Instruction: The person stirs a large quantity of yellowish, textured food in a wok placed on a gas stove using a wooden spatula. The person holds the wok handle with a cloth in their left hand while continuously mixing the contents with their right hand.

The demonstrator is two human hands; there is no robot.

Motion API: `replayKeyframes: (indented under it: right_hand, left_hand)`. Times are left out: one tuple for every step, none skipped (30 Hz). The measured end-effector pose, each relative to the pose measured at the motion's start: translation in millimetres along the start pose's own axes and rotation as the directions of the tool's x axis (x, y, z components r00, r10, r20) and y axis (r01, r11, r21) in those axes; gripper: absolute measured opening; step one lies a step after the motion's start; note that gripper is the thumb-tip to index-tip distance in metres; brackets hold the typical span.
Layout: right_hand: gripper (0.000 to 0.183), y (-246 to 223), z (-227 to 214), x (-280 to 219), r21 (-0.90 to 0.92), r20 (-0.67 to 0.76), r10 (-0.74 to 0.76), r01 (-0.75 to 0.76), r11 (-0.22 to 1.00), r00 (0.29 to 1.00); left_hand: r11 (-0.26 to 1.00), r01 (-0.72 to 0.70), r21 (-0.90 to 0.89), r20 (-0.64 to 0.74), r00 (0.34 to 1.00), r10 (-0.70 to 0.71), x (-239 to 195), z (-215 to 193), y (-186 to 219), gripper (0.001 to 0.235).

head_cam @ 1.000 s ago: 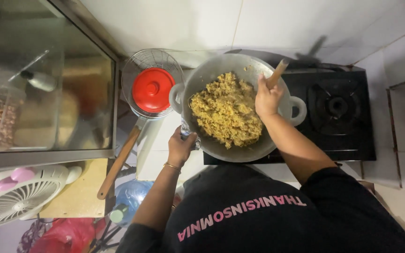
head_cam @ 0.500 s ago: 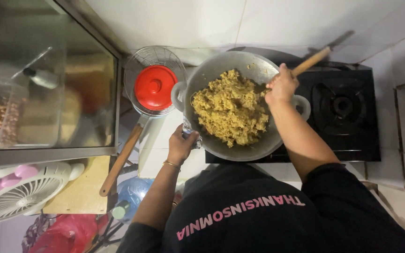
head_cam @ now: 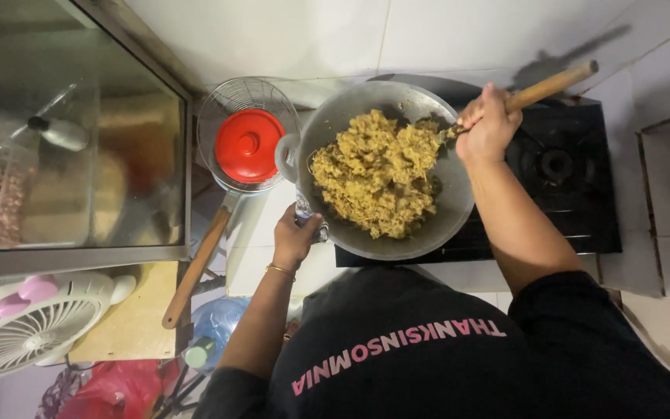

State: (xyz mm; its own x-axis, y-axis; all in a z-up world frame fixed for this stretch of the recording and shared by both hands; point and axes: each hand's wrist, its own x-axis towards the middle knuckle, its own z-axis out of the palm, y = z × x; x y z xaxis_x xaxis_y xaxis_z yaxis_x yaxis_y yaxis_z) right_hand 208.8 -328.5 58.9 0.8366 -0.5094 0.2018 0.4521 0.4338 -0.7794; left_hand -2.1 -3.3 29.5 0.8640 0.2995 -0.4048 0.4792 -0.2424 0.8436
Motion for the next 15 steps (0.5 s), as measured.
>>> replayKeyframes:
  right_hand:
    - [0.056, -5, 2, -4, 0.0, -0.002, -0.004, 0.004, 1.0, 1.0]
    - [0.056, -9, 6, -9, -0.08, 0.123, -0.078, 0.088, 0.993, 0.989]
    - [0.056, -12, 10, -13, -0.148, 0.251, -0.138, 0.179, 0.973, 0.958]
    - [0.056, -8, 6, -16, -0.149, 0.252, -0.138, 0.179, 0.972, 0.958]
    - [0.048, -4, 1, -19, -0.276, 0.394, -0.182, 0.305, 0.912, 0.901]
    - [0.041, 0, -4, -22, -0.374, 0.533, -0.194, 0.435, 0.819, 0.824]
    - [0.041, 3, -3, -31, -0.374, 0.534, -0.193, 0.435, 0.819, 0.823]
    - [0.034, 6, 0, -39, -0.276, 0.604, -0.248, 0.491, 0.827, 0.757]
    - [0.03, 9, 3, -46, -0.172, 0.664, -0.305, 0.536, 0.827, 0.683]
    - [0.03, -1, 16, -60, -0.171, 0.665, -0.305, 0.536, 0.827, 0.682]
    - [0.031, -12, 30, -74, 0.017, 0.706, -0.217, 0.29, 0.957, 0.674]
    - [0.033, -22, 43, -89, 0.184, 0.758, -0.141, -0.001, 0.983, 0.637]
    - [0.033, -25, 48, -93, 0.183, 0.759, -0.14, -0.002, 0.983, 0.635]
    - [0.038, -27, 53, -95, 0.098, 0.822, -0.279, 0.36, 0.928, 0.496]
    - [0.043, -30, 59, -98, 0.051, 0.884, -0.348, 0.677, 0.734, 0.311]
  left_hand:
    - [1.0, -0.004, 0.001, 0.003, 1.0, 0.004, 1, 0, -1, 0.065]
    - [1.0, -0.006, 0.009, 0.003, 1.0, 0.006, 3, 0, -3, 0.066]
    - [1.0, -0.008, 0.018, 0.003, 1.0, 0.008, 4, -1, -5, 0.066]
    - [1.0, -0.007, 0.018, 0.003, 1.0, 0.007, 3, -1, -3, 0.066]
    - [1.0, -0.016, 0.024, 0.0, 1.0, 0.016, 3, -1, -2, 0.066]
    - [0.999, -0.025, 0.031, -0.003, 1.0, 0.025, 1, -2, -1, 0.066]
    - [0.999, -0.024, 0.029, -0.003, 1.0, 0.024, 2, -1, -5, 0.066]
    - [0.998, -0.028, 0.051, 0.0, 1.0, 0.028, 5, 0, -8, 0.067]
    - [0.997, -0.032, 0.072, 0.003, 0.999, 0.032, 8, 0, -11, 0.068]
    - [0.997, -0.032, 0.07, 0.002, 0.999, 0.032, 6, 0, -8, 0.068]
    - [0.997, -0.033, 0.068, -0.004, 0.999, 0.034, 3, -1, -4, 0.067]
    - [0.997, -0.034, 0.067, -0.01, 0.999, 0.034, 0, -1, -1, 0.066]
    - [0.997, -0.033, 0.065, -0.011, 0.999, 0.034, 0, 0, -4, 0.066]
    - [0.997, -0.034, 0.075, -0.011, 0.999, 0.035, 1, 1, -5, 0.067]
    - [0.996, -0.035, 0.085, -0.011, 0.999, 0.036, 2, 1, -7, 0.067]
